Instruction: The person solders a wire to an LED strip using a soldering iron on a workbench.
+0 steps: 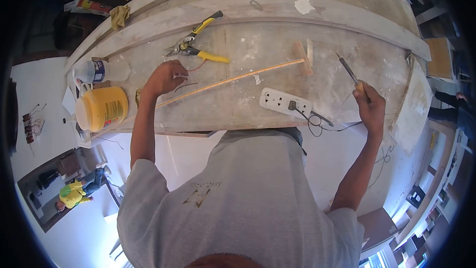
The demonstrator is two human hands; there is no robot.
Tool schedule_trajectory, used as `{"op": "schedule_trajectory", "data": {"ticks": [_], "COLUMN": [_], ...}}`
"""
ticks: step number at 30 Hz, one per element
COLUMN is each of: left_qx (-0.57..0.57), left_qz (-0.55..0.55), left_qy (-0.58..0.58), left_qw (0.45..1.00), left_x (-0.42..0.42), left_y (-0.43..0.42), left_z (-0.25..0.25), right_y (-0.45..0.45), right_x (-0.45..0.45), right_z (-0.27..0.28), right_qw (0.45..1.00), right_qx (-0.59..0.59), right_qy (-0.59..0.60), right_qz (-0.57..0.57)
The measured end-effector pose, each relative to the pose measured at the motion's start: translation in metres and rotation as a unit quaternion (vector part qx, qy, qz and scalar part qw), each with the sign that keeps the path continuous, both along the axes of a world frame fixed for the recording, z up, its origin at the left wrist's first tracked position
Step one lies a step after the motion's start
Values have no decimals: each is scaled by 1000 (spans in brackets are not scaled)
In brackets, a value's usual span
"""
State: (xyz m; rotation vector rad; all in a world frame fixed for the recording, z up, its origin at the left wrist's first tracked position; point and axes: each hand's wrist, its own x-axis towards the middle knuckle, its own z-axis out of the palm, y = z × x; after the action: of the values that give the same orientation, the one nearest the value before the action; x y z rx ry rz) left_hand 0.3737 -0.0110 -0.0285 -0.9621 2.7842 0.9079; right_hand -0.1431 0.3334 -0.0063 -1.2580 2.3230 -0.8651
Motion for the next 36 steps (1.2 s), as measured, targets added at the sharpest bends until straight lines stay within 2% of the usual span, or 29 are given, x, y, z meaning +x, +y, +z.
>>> {"op": "schedule_trajectory", "data": {"ticks": [4,10,13,16,18,19,21,22,24,25,27,28,30,31,33,36], "left_qx": [-40,-118,-118,-78,138,138,270,272,309,311,372,376,490,491,465,496], "left_qz": [-23,-73,-109,-104,65,58,93,89,-31,-34,-165,-165,-134,-133,-112,-128], "left_qy": [-39,-72,-62,-44,38,37,204,203,316,313,418,417,435,435,409,368], "left_qw": [998,988,985,991,988,988,936,937,897,897,813,811,743,743,777,776], "left_x": [9,7,5,-10,-27,-37,-56,-67,-95,-114,-155,-173,-203,-217,-241,-273], "left_y": [10,17,11,5,6,5,3,0,-9,-12,-13,-11,-6,-4,-4,-7], "left_z": [-23,-30,-32,-8,15,18,24,27,35,40,48,47,45,40,24,7], "right_y": [-10,-7,2,8,15,17,21,23,26,27,29,28,23,19,12,6], "right_x": [10,9,8,10,7,7,8,10,13,14,16,15,18,18,14,4], "right_z": [12,11,14,18,14,14,14,15,16,16,14,13,17,19,25,25], "right_qw": [1000,999,999,999,998,999,998,997,996,995,993,991,991,991,993,995], "right_qx": [-2,-28,-37,-22,-18,-13,-14,-14,-12,-11,-17,-23,-12,-4,19,37], "right_qy": [1,-23,-3,-33,-29,-27,-34,-42,-41,-40,-53,-64,-63,-63,-54,-41], "right_qz": [7,-1,-19,-34,-46,-46,-60,-68,-81,-89,-103,-111,-117,-121,-108,-77]}}
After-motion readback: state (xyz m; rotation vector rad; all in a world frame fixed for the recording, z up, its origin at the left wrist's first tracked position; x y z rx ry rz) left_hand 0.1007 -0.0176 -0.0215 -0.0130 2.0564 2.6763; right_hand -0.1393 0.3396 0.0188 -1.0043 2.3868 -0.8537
